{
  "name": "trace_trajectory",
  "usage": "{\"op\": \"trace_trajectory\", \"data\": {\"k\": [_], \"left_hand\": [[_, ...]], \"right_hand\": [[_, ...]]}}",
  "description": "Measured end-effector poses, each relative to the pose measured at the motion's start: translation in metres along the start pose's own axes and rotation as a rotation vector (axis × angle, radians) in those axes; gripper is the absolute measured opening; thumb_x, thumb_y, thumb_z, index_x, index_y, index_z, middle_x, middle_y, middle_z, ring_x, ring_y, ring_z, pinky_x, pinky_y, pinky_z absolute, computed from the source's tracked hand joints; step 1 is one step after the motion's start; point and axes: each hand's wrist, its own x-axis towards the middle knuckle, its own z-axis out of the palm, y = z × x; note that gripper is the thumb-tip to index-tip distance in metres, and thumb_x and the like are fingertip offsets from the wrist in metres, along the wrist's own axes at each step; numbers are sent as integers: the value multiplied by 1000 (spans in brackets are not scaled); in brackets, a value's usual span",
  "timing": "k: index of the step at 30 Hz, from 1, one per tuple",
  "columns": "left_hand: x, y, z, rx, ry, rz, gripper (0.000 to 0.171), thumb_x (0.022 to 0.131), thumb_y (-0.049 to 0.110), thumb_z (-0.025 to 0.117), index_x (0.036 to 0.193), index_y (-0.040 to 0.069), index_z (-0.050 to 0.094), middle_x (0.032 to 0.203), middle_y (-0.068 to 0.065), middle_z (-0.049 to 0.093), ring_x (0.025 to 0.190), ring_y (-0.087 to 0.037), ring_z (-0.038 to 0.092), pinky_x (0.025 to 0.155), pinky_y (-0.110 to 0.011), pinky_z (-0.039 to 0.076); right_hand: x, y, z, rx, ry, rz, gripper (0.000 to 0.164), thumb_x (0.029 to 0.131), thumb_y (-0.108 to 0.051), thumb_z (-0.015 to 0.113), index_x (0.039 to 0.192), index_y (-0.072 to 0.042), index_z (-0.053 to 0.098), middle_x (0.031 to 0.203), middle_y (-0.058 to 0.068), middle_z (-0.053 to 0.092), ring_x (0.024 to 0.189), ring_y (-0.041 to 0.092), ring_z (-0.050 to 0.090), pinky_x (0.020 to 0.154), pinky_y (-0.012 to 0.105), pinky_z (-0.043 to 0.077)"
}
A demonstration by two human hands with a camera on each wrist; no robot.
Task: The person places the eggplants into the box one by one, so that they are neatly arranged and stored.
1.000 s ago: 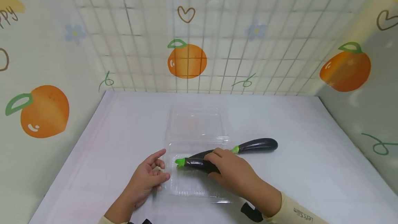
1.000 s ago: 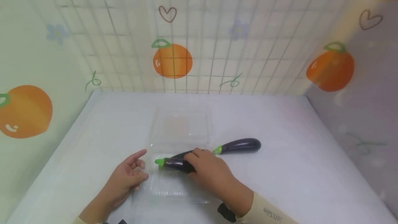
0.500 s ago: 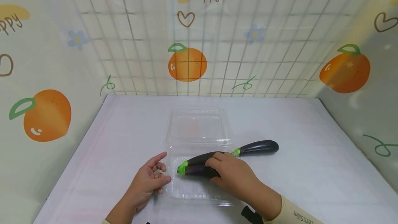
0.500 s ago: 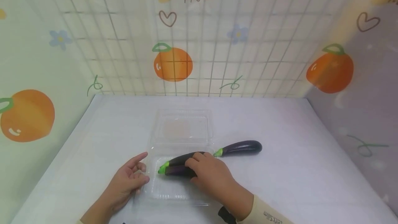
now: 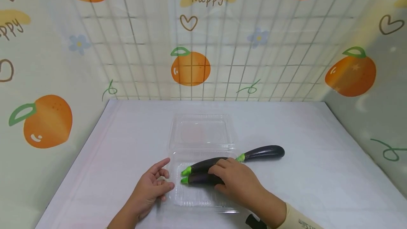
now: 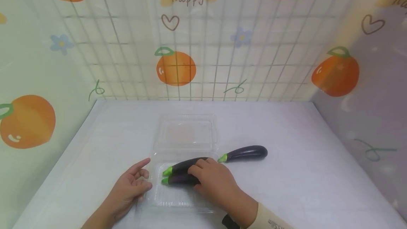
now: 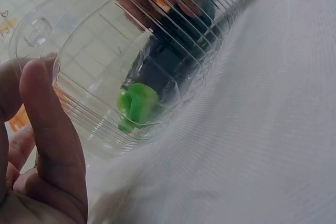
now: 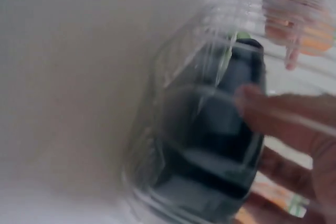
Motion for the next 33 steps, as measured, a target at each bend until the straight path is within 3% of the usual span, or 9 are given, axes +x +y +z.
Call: {"op": "trace_trajectory", "data": {"k": [6, 12, 18, 23, 28, 33], "left_hand": [[0, -2, 1, -5, -4, 4, 87, 81, -6, 78, 156, 11, 36, 104, -2, 47, 64, -4, 46, 50, -17, 47], [0, -2, 1, -6, -16, 11, 87, 81, -6, 77, 156, 11, 35, 104, -2, 46, 64, -4, 46, 50, -17, 47], [-1, 1, 0, 3, -19, 12, 88, 81, -5, 78, 156, 10, 34, 105, -2, 46, 63, -4, 45, 51, -17, 47], [-1, 2, -2, 2, -25, 23, 89, 82, -4, 78, 157, 10, 33, 106, -2, 46, 63, -3, 45, 51, -16, 48], [-1, 1, -3, -1, -22, 22, 89, 81, -4, 79, 157, 11, 34, 106, -1, 46, 63, -3, 44, 51, -16, 48], [-1, 0, -1, -3, -26, 12, 89, 81, -4, 79, 157, 10, 34, 105, -1, 46, 62, -3, 44, 51, -16, 48]], "right_hand": [[-2, 3, -4, 16, 45, -36, 36, 75, -28, 89, 107, -27, 73, 108, -11, 67, 100, 14, 62, 79, 32, 57], [-8, 12, -17, 116, 139, 29, 39, 77, -33, 89, 111, -26, 72, 119, -11, 64, 111, 13, 63, 87, 33, 58], [-16, 23, -28, 375, 179, 120, 43, 81, -24, 86, 120, -28, 68, 128, -11, 60, 118, 12, 61, 91, 36, 58], [-24, 38, -34, 545, 301, 119, 48, 81, -11, 85, 124, -22, 66, 127, -6, 61, 112, 6, 58, 84, 33, 60], [-36, 62, -38, 548, 380, 157, 51, 81, -4, 83, 128, -13, 64, 128, 1, 59, 110, 4, 56, 87, 26, 58], [-54, 100, -38, 448, 409, 323, 53, 86, -13, 82, 134, -11, 60, 136, 9, 54, 113, 5, 49, 90, 7, 43]]}}
